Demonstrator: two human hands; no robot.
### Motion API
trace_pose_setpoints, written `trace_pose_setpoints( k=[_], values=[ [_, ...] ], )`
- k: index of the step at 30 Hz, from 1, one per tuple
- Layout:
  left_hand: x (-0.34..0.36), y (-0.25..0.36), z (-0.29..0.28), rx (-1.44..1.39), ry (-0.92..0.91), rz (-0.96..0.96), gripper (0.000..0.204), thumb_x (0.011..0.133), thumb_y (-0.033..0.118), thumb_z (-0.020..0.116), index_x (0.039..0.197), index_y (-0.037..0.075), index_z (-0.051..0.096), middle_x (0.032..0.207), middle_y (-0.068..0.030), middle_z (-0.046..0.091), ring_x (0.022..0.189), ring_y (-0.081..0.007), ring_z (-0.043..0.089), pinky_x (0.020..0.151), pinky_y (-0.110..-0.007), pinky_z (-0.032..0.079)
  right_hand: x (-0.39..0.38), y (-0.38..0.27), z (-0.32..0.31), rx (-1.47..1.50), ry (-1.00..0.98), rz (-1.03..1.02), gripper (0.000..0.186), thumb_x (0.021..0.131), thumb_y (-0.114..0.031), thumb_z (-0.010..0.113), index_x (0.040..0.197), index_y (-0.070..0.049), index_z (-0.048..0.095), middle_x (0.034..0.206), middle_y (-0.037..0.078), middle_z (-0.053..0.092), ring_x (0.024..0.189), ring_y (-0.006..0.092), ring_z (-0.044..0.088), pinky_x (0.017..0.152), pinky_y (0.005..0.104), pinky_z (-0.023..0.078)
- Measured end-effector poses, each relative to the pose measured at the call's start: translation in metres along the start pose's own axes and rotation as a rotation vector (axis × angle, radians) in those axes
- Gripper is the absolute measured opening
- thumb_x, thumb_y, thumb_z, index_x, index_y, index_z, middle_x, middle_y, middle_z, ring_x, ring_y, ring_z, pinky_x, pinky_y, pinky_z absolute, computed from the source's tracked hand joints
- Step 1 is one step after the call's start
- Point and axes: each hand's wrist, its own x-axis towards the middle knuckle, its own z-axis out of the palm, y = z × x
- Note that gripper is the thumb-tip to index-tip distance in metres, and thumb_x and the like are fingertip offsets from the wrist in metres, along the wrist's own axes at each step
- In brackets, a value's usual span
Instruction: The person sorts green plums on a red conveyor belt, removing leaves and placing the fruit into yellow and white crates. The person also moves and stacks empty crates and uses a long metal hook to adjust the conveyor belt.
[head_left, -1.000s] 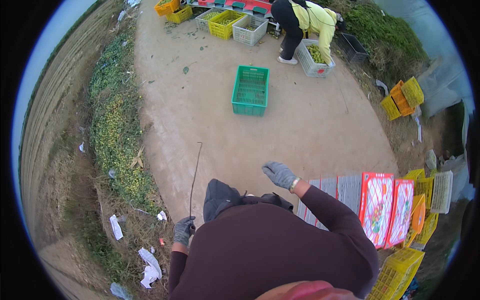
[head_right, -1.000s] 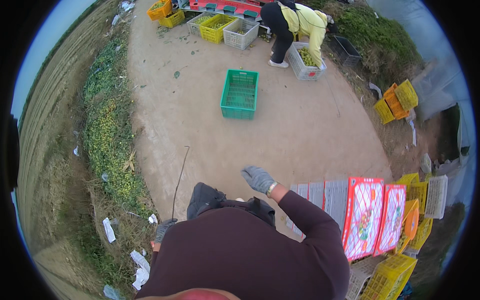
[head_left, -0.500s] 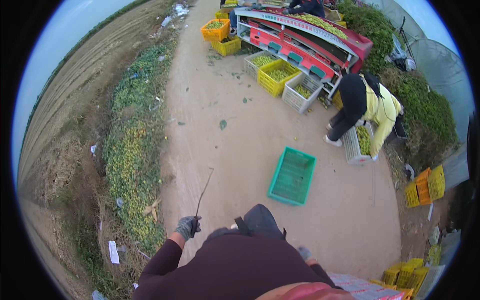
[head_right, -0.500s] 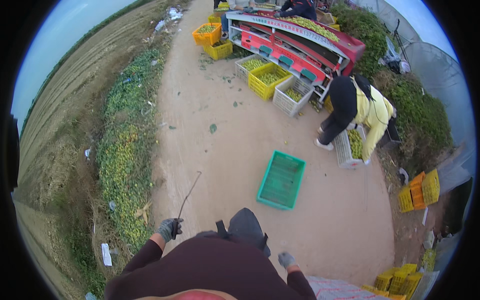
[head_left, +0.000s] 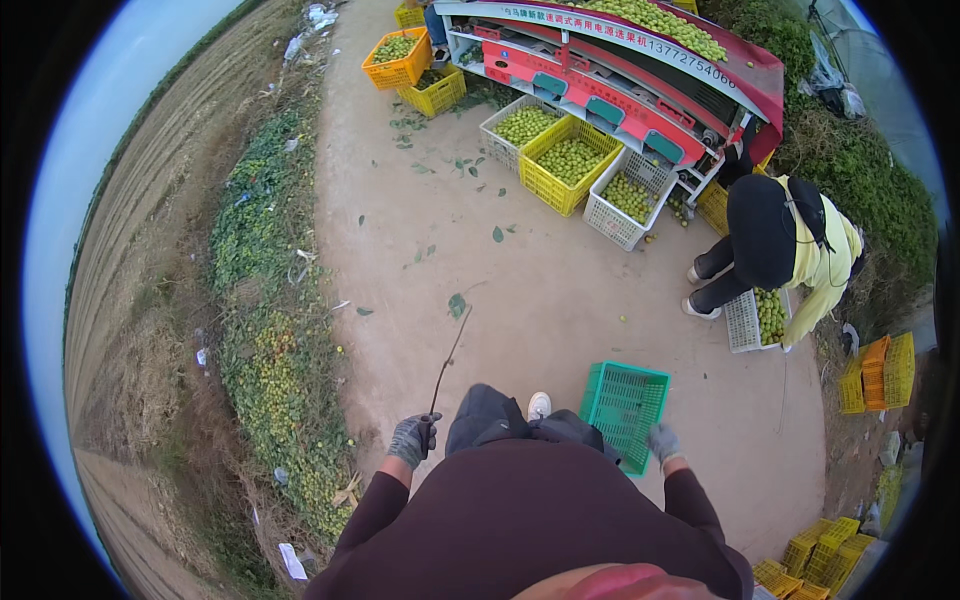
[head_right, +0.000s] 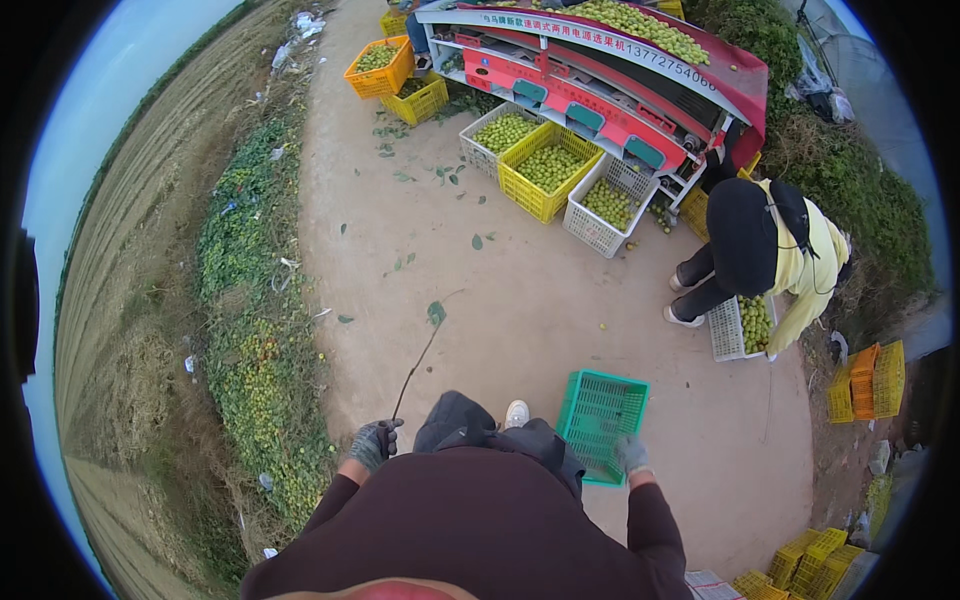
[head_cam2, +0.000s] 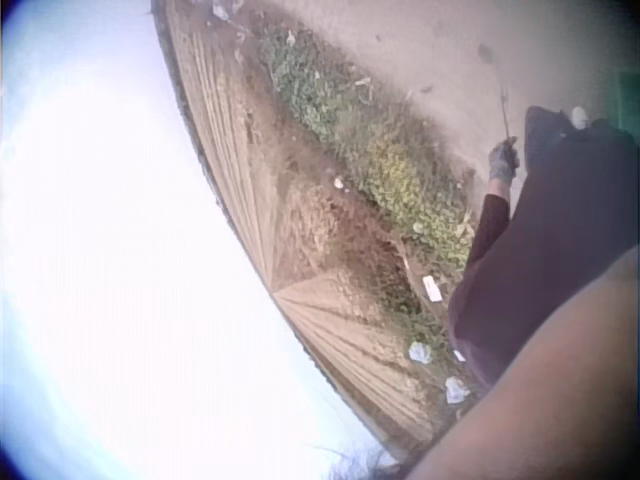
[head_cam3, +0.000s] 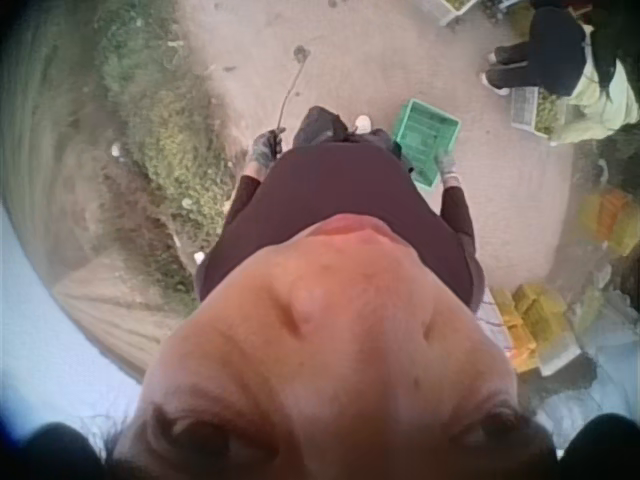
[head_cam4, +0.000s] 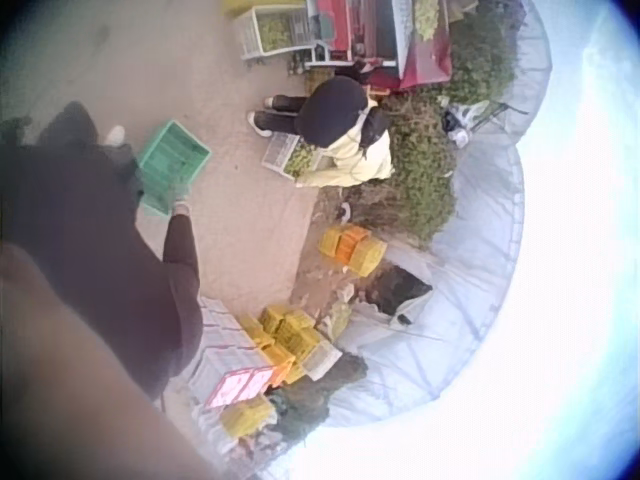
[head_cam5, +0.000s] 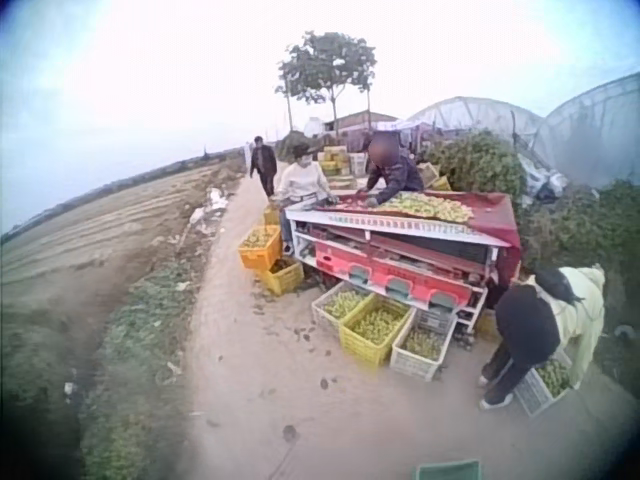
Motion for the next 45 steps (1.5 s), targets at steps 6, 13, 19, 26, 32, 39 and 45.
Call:
trace_pose_setpoints(
  k=[6,13,19,26,32,39,45],
  values=[
    [0.047,0.187,0.075,0.39,-0.169,0.379,0.029,0.093,0.026,0.061,0.103,0.0,0.069,0.053,-0.0006,0.05,0.04,-0.01,0.044,0.039,-0.025,0.034,0.205,-0.308,-0.053,0.439,0.104,-0.189,0.026,0.094,-0.026,0.059,0.101,-0.001,0.065,0.085,0.01,0.068,0.07,0.0168,0.066,0.068,0.03,0.053],
    [0.13,0.465,0.204,0.783,-0.43,0.387,0.032,0.093,0.035,0.062,0.102,0.005,0.069,0.049,0.0007,0.045,0.036,-0.0066,0.038,0.037,-0.024,0.03,0.275,-0.619,-0.055,0.596,0.001,-0.357,0.029,0.098,-0.025,0.055,0.114,-0.003,0.064,0.099,0.007,0.068,0.074,0.0129,0.064,0.066,0.0266,0.052],
    [0.217,0.578,0.304,1.028,-0.705,0.445,0.023,0.095,0.023,0.062,0.099,0.003,0.071,0.052,0.0007,0.05,0.041,-0.0056,0.043,0.041,-0.023,0.036,0.351,-0.752,-0.079,0.952,-0.012,-0.41,0.04,0.103,-0.032,0.043,0.131,-0.006,0.055,0.109,0.01,0.067,0.063,0.0099,0.057,0.055,0.023,0.048],
    [0.309,0.638,0.393,1.143,-0.677,0.266,0.021,0.092,0.021,0.066,0.097,0.002,0.073,0.058,0.0008,0.055,0.044,-0.005,0.044,0.042,-0.023,0.036,0.47,-0.791,-0.115,1.373,0.106,-0.237,0.035,0.103,-0.026,0.044,0.123,0.001,0.055,0.091,0.01,0.068,0.056,0.0088,0.054,0.047,0.0211,0.045],
    [0.384,0.675,0.447,1.227,-0.731,0.357,0.028,0.092,0.028,0.066,0.1,0.002,0.072,0.066,0.0007,0.06,0.054,-0.0081,0.052,0.047,-0.025,0.044,0.553,-0.787,-0.15,1.589,0.226,-0.236,0.027,0.102,-0.02,0.048,0.117,0.001,0.056,0.091,0.013,0.068,0.06,0.0149,0.06,0.053,0.0263,0.05],
    [0.49,0.69,0.517,1.781,-0.682,0.545,0.034,0.094,0.034,0.057,0.109,0.006,0.068,0.097,-0.0183,0.068,0.092,-0.0361,0.064,0.084,-0.043,0.05,0.615,-0.771,-0.202,1.47,0.494,-0.166,0.021,0.102,-0.016,0.045,0.11,-0.002,0.057,0.086,0.012,0.067,0.057,0.0111,0.059,0.051,0.0243,0.05],
    [0.567,0.684,0.611,1.987,-0.865,0.734,0.036,0.095,0.034,0.052,0.114,0.007,0.065,0.112,-0.0196,0.066,0.102,-0.0376,0.061,0.091,-0.045,0.048,0.645,-0.78,-0.228,1.26,0.782,-0.116,0.016,0.1,-0.014,0.051,0.103,-0.002,0.06,0.087,0.007,0.067,0.067,0.0082,0.059,0.061,0.0231,0.05]
  ],
)
